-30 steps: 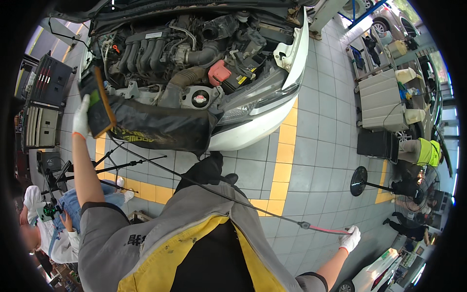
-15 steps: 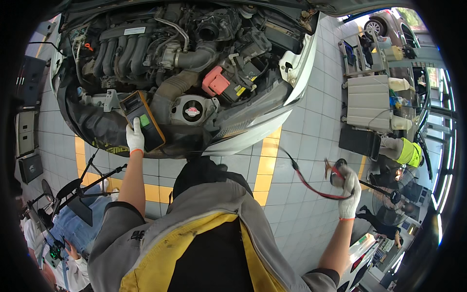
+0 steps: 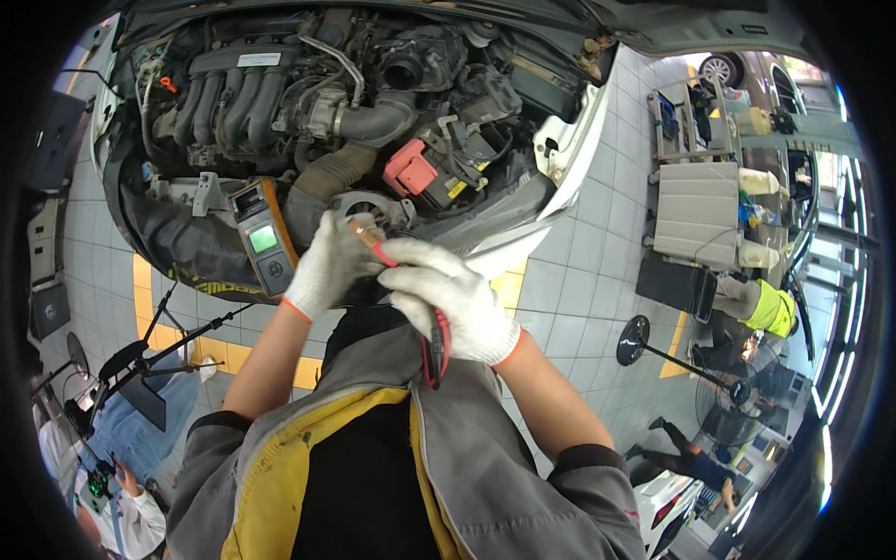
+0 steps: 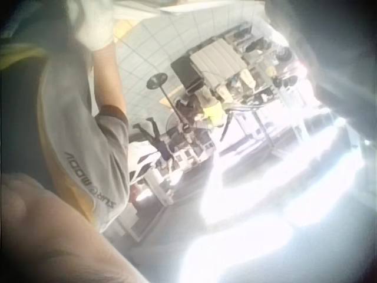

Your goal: The person removes a cabin air filter from a white car, places it on a cart, then retrieves a battery tester and connects its leads to the car battery. The person opens the oil filler cap, checks the dipstick, and continues using the tester on the battery.

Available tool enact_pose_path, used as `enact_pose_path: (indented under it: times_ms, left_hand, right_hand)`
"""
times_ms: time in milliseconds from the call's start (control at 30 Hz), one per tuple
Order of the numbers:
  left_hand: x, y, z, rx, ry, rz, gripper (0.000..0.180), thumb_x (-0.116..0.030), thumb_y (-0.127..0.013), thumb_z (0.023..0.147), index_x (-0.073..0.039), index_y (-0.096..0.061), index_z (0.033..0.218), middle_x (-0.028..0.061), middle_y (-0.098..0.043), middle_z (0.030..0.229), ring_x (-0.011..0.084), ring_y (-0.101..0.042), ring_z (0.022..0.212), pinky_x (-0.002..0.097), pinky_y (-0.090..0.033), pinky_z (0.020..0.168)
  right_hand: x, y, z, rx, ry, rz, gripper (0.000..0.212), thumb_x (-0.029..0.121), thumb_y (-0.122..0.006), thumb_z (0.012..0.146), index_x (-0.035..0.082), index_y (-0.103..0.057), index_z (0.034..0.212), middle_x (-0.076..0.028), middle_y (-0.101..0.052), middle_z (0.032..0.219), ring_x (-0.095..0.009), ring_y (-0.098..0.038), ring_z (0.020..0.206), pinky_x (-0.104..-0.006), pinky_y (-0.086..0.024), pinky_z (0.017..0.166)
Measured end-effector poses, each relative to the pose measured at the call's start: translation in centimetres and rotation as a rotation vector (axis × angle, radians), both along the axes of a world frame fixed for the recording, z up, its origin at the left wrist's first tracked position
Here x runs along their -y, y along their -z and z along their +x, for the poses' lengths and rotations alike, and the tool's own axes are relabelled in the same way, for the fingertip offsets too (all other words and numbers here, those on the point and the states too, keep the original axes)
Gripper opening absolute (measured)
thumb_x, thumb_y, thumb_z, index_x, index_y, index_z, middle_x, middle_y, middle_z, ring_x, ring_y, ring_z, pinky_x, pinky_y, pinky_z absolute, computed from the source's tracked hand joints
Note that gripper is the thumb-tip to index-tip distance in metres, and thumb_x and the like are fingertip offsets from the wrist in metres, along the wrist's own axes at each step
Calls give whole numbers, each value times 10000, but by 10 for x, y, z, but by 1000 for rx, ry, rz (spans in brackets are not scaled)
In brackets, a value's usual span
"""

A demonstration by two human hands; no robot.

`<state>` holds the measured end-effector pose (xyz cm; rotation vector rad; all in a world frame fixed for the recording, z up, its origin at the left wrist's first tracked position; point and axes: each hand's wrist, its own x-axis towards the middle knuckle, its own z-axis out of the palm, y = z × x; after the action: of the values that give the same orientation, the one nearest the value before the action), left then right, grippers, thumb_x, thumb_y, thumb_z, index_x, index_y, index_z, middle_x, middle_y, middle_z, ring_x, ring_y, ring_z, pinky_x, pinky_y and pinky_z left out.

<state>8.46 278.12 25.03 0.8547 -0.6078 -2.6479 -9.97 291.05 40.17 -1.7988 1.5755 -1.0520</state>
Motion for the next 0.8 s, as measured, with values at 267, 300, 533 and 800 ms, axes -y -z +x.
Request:
enact_pose_path:
  times_ms: [267,300,533,800]
  left_hand:
    - [-4,-55,-52,37,-134,-161,420,-357,-592,1091,-32,-611,1357,86,-673,1167,150,-636,899,284,-542,786]
    - [-8,-57,-52,140,-43,-186,380,-309,-624,1080,-40,-619,1349,68,-673,1146,123,-625,863,258,-532,745]
    - [-22,-55,-74,191,137,-507,290,-110,-638,1033,-61,-613,1317,15,-659,1083,50,-557,774,215,-457,651]
    - [-32,-49,-123,330,-76,-765,498,-181,-677,1042,-37,-483,1478,104,-621,1294,220,-657,1136,334,-541,1005]
  right_hand:
    - [1,34,-51,280,-147,249,439,-58,-704,916,57,-707,1340,-206,-602,1489,-356,-575,1396,-424,-467,1168]
    - [-5,39,-57,336,-122,286,470,-60,-703,909,66,-701,1362,-199,-594,1503,-343,-559,1417,-414,-458,1179]
    - [-31,63,-83,1528,216,734,639,325,-701,1021,-47,-503,1501,-201,-604,1441,-328,-613,1317,-468,-500,1141]
    - [-8,68,-87,933,381,680,318,199,-625,1061,-35,-622,1277,-48,-680,887,-82,-592,666,-235,-482,599]
